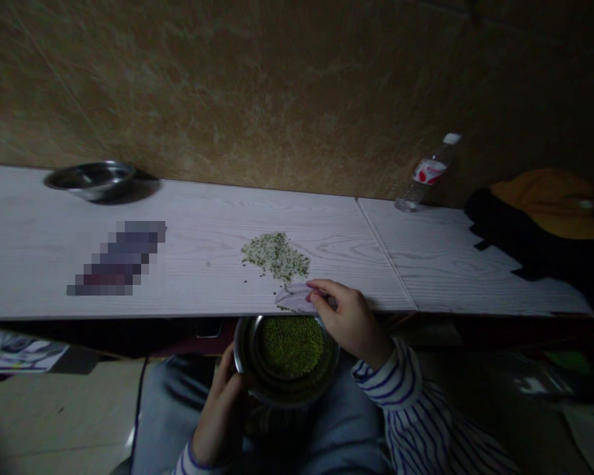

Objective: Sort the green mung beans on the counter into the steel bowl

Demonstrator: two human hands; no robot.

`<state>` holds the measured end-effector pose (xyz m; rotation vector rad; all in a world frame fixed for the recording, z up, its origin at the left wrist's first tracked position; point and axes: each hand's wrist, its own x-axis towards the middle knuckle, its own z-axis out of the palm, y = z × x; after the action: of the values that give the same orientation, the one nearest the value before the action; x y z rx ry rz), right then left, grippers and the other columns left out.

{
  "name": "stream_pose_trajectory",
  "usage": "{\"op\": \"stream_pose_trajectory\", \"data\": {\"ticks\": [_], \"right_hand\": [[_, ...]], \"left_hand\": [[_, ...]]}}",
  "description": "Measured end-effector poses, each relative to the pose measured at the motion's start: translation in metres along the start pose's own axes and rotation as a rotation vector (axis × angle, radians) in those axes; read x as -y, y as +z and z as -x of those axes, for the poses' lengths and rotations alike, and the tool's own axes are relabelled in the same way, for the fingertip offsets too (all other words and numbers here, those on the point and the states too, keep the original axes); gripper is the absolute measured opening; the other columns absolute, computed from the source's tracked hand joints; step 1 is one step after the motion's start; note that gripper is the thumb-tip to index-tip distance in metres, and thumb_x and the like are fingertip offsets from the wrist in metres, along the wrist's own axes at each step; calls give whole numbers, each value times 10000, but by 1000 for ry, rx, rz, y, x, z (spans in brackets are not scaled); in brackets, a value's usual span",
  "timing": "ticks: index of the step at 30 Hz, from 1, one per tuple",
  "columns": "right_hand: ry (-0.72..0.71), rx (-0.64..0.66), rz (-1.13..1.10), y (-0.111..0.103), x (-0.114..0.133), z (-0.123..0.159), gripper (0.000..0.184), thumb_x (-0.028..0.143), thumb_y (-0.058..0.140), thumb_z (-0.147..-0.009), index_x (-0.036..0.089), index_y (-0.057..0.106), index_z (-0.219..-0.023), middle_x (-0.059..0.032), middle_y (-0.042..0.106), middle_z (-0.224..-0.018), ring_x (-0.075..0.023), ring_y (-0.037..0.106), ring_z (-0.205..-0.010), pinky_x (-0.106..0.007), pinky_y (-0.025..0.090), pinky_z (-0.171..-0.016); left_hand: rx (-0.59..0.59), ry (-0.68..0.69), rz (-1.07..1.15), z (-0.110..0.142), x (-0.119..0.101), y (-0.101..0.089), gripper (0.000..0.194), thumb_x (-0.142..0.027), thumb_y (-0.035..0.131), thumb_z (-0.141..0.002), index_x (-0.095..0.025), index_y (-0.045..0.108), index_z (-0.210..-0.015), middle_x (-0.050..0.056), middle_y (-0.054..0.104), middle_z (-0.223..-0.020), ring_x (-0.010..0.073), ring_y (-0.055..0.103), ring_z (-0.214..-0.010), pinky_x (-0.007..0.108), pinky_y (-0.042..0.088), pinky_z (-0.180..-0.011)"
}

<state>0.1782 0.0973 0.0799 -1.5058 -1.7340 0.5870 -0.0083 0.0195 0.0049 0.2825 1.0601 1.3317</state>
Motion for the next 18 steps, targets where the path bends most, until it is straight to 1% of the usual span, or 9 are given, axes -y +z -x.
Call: {"op": "stream_pose_trajectory", "data": {"ticks": [4, 7, 9, 11, 15, 18], "right_hand": [[-5, 44, -12, -2, 2, 1, 248, 293, 611, -833, 187, 724, -1027, -67, 760, -932, -198, 709, -855, -334, 574, -817], [17, -8, -17, -6, -2, 2, 255, 300, 621, -825, 183, 725, -1027, -74, 761, -920, -206, 712, -839, -338, 578, -791], [34, -61, -8, -8, -5, 3, 259, 300, 623, -819, 180, 726, -1024, -81, 763, -914, -215, 713, -838, -341, 579, -771], [45, -87, 4, -9, -7, 3, 255, 299, 620, -816, 176, 731, -1011, -86, 764, -905, -220, 713, -835, -340, 579, -758], [18, -79, -11, -5, -4, 2, 249, 296, 618, -815, 181, 733, -1004, -80, 763, -903, -210, 712, -819, -333, 582, -760], [7, -65, -8, -2, -4, -2, 256, 289, 611, -820, 182, 728, -1021, -74, 761, -903, -202, 709, -816, -328, 581, -766]], "left_hand": [[8, 4, -7, 0, 0, -1, 552, -251, 705, -646, -238, 619, -1192, 61, 667, -1217, 287, 527, -1223, 404, 377, -1046], [16, 9, -30, 0, 0, -3, 567, -284, 705, -658, -236, 607, -1215, 66, 660, -1233, 291, 517, -1234, 398, 390, -1035], [11, 0, -34, 0, 0, -4, 563, -282, 700, -666, -240, 600, -1218, 61, 658, -1241, 285, 515, -1236, 393, 394, -1033], [12, 3, -21, 0, 0, -4, 546, -273, 692, -677, -239, 600, -1215, 54, 657, -1243, 275, 518, -1235, 388, 381, -1045], [13, 38, -31, -1, 0, -3, 522, -247, 700, -668, -224, 626, -1184, 56, 661, -1228, 272, 506, -1246, 383, 337, -1078], [10, 35, -38, -1, -1, -2, 517, -257, 704, -664, -225, 639, -1175, 64, 667, -1209, 284, 517, -1230, 402, 353, -1064]]}}
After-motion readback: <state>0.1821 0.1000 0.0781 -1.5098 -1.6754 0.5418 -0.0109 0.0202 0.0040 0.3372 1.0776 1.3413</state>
